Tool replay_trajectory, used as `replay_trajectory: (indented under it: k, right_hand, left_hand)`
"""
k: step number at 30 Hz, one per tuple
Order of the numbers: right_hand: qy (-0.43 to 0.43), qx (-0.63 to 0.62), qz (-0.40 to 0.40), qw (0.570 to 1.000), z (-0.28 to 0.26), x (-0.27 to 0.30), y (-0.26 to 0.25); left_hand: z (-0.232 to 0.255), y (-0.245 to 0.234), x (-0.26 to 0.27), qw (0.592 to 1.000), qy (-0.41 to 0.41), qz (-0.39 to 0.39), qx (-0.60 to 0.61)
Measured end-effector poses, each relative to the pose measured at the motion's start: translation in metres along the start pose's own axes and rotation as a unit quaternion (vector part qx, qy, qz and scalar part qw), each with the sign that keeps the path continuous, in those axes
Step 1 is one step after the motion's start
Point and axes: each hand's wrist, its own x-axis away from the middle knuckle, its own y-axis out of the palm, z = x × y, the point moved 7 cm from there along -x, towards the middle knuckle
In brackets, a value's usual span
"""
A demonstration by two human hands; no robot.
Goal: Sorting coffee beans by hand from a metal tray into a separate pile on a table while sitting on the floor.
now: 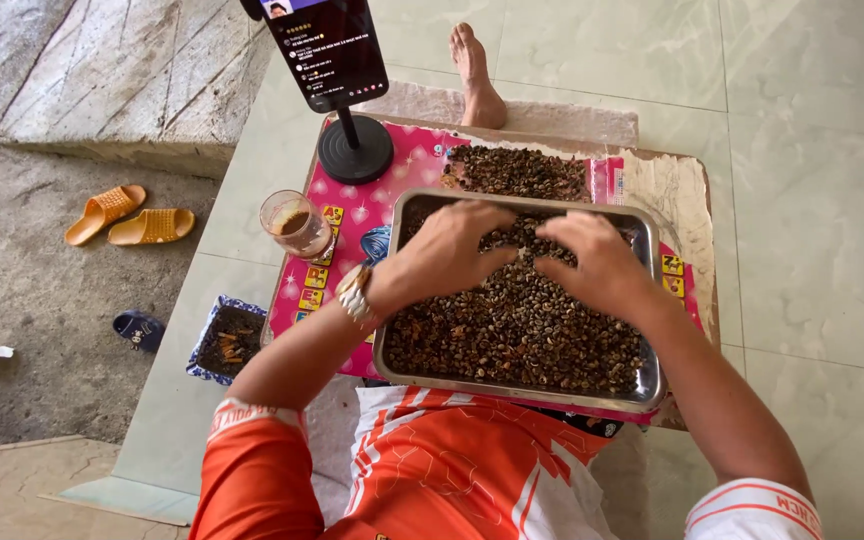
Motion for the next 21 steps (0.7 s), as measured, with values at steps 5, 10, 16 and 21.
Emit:
replay_trajectory:
  k: [5,10,16,21]
  right_hand:
    - [0.020,0.077,-0.112,0.991,-0.022,0.042,0.028]
    - [-0.051,0.013,-0.153,0.987,-0.033,0.051,0.057]
    - [-0.116,0.001,-0.087,0.989,-0.032,0.050,0.067]
    - [-0.063,-0.036,-0.075,0.995,-0.040,0.042,0.034]
  left_hand:
    - [-0.012,0.043,0.046,0.969,-0.096,-0.170,-0.150]
    - [0.002,0.070,0.066,0.944,-0.078,-0.272,-0.171]
    - [-0.017,0.088,0.054,0.961,-0.031,-0.224,-0.160]
    - [-0.012,0.047,0.038,0.972,-0.118,-0.198,-0.037]
